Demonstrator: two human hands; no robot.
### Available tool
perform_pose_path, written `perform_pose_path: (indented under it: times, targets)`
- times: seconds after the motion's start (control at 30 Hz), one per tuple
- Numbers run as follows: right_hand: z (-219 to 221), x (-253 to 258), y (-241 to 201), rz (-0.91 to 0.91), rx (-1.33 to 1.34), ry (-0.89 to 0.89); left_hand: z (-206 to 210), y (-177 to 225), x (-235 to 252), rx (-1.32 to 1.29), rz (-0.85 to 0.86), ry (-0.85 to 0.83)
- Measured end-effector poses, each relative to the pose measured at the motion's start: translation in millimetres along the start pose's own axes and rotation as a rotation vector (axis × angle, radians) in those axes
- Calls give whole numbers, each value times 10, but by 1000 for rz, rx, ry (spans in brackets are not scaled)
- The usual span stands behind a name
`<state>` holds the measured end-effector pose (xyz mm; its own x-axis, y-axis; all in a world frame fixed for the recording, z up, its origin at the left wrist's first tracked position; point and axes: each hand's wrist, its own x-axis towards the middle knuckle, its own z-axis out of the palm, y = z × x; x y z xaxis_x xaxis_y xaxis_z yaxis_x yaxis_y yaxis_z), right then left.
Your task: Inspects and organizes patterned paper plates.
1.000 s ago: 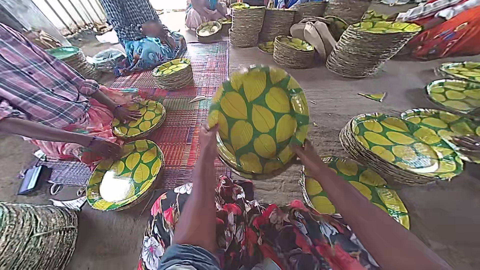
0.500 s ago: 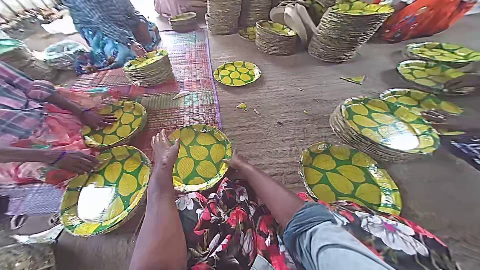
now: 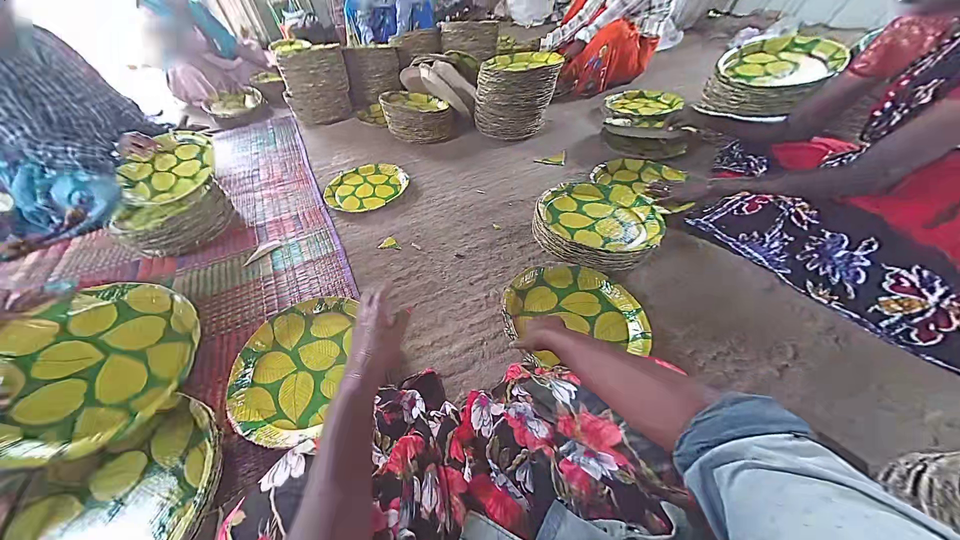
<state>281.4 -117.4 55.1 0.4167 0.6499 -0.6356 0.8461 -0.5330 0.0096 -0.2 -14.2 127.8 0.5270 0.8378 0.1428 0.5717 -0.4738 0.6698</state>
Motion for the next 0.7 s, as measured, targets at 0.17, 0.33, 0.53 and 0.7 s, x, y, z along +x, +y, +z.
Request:
perform_pose_path:
  times: [0.17,0.33,0.53,0.7]
  targets:
    - [160,87,-167,-93,-4,5,959,55,-225,101,-26,-302]
    - [123,-94,-317,-260,102,207,1330,-148,-373,287,-74,-314]
    - [283,-355,-506,-702,-29,282,1385,-236,-158,423,255,186]
    - [97,-120,-380,-771,-66,60,1603,-438,-156,551,-94,-528]
